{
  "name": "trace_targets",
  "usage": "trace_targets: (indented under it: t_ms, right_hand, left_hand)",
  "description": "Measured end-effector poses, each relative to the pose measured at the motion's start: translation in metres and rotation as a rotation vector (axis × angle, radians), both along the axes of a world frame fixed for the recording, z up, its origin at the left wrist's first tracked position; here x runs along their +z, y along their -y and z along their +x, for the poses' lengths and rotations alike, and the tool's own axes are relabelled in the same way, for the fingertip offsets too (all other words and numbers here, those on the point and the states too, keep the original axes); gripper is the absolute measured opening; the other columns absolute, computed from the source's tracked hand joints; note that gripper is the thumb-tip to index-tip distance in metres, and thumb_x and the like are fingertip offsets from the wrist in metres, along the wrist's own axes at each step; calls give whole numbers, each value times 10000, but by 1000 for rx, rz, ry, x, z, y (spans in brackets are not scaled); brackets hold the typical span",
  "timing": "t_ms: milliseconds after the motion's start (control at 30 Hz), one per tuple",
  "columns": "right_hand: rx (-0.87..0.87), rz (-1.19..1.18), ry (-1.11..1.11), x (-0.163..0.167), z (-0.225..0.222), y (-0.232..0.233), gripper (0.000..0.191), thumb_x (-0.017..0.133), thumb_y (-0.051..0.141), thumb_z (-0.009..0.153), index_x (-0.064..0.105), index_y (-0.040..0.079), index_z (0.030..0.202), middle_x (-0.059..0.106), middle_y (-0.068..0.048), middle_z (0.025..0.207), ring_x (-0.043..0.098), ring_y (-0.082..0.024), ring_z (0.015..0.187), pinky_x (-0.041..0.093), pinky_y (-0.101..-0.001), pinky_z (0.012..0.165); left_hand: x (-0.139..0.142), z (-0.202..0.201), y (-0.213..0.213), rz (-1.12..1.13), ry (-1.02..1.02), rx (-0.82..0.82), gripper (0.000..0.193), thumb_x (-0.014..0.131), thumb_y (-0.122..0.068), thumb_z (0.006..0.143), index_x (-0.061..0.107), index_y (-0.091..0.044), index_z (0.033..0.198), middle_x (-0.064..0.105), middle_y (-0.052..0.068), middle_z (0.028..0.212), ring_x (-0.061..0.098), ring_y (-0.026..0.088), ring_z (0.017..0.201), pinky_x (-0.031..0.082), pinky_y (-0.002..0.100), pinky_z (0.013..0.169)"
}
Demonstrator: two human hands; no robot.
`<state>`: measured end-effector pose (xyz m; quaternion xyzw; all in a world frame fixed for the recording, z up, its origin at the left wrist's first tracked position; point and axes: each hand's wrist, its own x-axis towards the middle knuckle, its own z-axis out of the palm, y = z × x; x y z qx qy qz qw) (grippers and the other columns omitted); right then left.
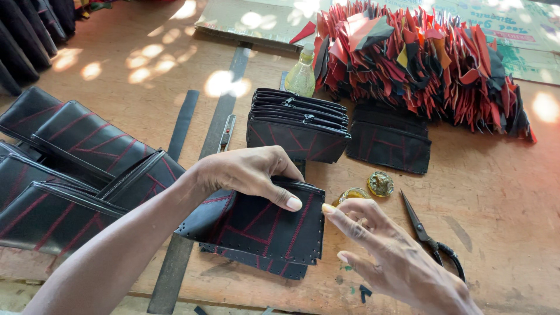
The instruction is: The person applies a yellow adhesive from a small jar to the edges of black leather wallets with red stitching. They handle each wallet one at a time, spread the glue along the seams, and place the finished wallets into a stack on the table.
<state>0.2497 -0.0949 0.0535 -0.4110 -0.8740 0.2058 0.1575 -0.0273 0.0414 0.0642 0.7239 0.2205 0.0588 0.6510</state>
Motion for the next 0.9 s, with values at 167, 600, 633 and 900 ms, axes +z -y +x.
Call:
trace_targets:
  t_ms: [167,600,633,900]
  right_hand:
    - [-14,-103,31,-11,8,9,737,751,144,852,452,277,1512,501,-84,1371,657,-208,1059,608,-317,860]
    - [-201,232,183,-9,47,-2,553,792,343,774,675,192,1292,479,-109,1473,448,-325,1300,425,-414,1045]
    - [-199,206,199,-10,46,-9,557,790,343,765,683,174,1284,453,-129,1483,408,-340,1322,393,-425,1062]
    - [-233,-142,428,-10,15,-49,527,766,256,746,695,168,1260,362,-68,1544,308,-285,1365,260,-414,1177]
  left_hand:
    - [-5,-2,-4,78,-33,37,535,830,-438,753,808,16,1034,786,35,796,701,77,697,593,239,650]
    - [37,-37,20,556,85,253,395,869,-131,732,790,-117,1118,791,-20,877,716,108,679,588,288,627]
    - [38,-37,32,649,75,320,337,838,-90,791,802,-141,1122,778,-21,898,706,113,694,588,280,606]
    - [23,-27,99,1489,74,329,587,683,-147,709,680,19,1271,603,68,1090,619,237,985,552,388,868]
